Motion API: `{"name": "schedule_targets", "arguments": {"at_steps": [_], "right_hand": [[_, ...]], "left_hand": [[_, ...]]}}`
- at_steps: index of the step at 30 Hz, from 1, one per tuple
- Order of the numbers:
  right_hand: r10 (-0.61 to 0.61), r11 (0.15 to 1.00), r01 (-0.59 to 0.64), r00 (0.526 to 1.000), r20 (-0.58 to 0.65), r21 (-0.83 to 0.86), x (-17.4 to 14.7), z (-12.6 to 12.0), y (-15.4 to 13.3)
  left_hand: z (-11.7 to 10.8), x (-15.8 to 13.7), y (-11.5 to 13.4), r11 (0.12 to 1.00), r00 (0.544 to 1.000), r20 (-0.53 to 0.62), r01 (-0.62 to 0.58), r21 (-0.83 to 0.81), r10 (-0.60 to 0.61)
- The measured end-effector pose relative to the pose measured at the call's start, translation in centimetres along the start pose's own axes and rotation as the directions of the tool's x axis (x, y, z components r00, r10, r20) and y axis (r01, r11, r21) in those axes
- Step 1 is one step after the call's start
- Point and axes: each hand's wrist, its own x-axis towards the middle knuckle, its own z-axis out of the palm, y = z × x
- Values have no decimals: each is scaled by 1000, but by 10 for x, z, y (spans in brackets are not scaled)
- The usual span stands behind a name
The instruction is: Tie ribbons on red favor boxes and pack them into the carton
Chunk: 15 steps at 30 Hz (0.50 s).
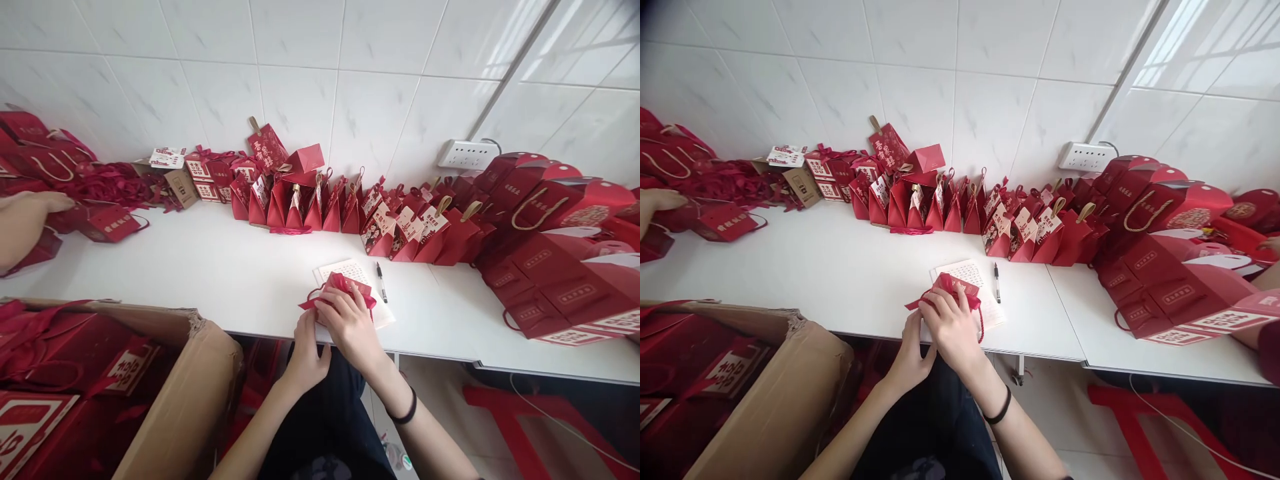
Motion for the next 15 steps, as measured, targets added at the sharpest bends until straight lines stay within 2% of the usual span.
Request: {"name": "schedule_targets", "arguments": {"at_steps": [4, 7, 12, 15], "right_hand": [[-105, 979, 116, 992, -74, 168, -16, -11, 11], [-91, 969, 111, 991, -100, 219, -20, -17, 14], [-66, 975, 96, 987, -148, 200, -18, -19, 16], [-14, 995, 23, 995, -104, 95, -15, -16, 16]], "left_hand": [[-23, 15, 2, 982, 992, 119, 63, -177, -42], [-37, 36, 4, 969, 994, 86, 79, -235, -61], [-47, 60, 16, 952, 995, 76, -35, -304, 61], [-45, 59, 24, 977, 994, 0, -109, -186, 111]]}}
